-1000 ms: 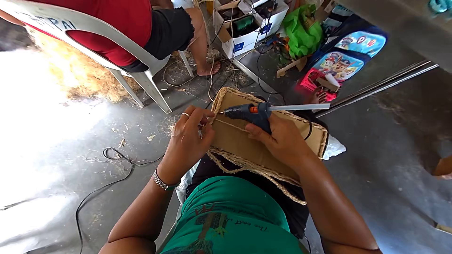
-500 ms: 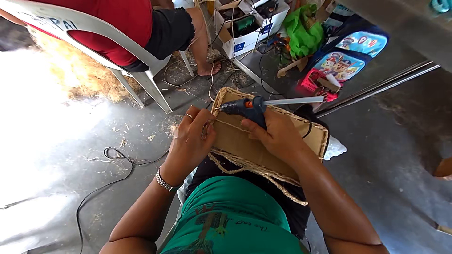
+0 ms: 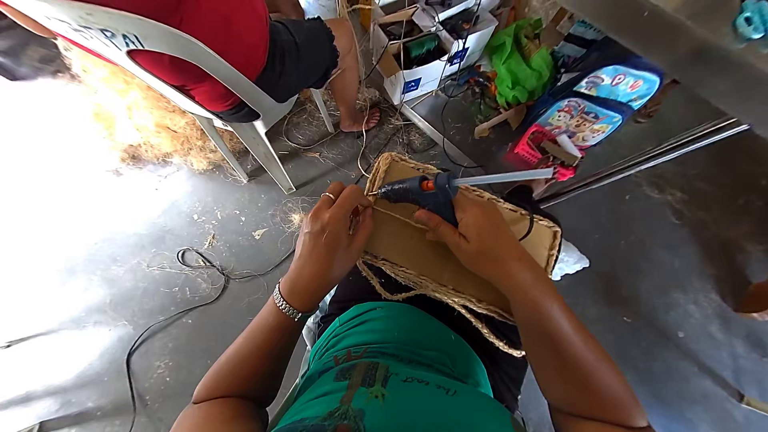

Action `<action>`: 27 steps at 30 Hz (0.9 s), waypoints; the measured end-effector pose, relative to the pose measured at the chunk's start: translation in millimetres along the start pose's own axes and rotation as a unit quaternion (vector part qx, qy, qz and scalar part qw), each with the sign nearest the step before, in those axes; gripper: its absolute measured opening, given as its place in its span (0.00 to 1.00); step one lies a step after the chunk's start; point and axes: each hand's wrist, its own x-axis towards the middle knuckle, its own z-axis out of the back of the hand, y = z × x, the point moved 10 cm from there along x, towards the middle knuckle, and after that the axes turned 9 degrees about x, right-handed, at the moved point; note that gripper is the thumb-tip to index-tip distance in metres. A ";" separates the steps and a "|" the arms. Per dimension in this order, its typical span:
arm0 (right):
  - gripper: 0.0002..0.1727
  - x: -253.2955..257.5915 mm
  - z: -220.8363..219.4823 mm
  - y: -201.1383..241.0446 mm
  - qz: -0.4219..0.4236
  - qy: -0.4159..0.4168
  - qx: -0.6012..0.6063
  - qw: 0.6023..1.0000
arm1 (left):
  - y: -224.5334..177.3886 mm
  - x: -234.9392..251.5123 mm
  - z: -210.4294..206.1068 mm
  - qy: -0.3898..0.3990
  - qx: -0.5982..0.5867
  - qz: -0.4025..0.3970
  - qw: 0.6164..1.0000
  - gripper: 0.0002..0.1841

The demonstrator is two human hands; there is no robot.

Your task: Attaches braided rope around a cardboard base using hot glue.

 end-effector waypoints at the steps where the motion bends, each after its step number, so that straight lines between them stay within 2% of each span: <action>1: 0.25 -0.5 -0.1 0.0 -0.004 0.000 -0.002 1.000 | -0.1 -0.1 -0.1 0.000 0.001 0.000 1.000 0.06; 5: 0.26 0.2 4.4 -3.9 -0.021 -0.028 0.008 0.999 | -0.1 1.3 -1.1 -0.001 0.003 0.004 1.000 0.06; 12: 0.25 -4.7 16.9 -22.4 -0.047 -0.079 0.107 0.990 | -0.9 8.7 -5.5 -0.020 0.049 0.028 0.998 0.09; 15: 0.24 -5.5 17.9 -24.4 -0.056 -0.079 0.122 0.988 | -1.1 9.2 -7.6 -0.020 0.046 0.034 0.998 0.14; 19: 0.23 -5.7 15.1 -29.1 -0.071 -0.075 0.162 0.981 | 2.9 8.6 -10.1 -0.015 0.045 0.048 0.998 0.14; 27: 0.21 -8.6 19.1 -55.4 -0.143 -0.098 0.312 0.934 | 14.2 17.9 -12.0 0.008 -0.057 0.045 0.997 0.17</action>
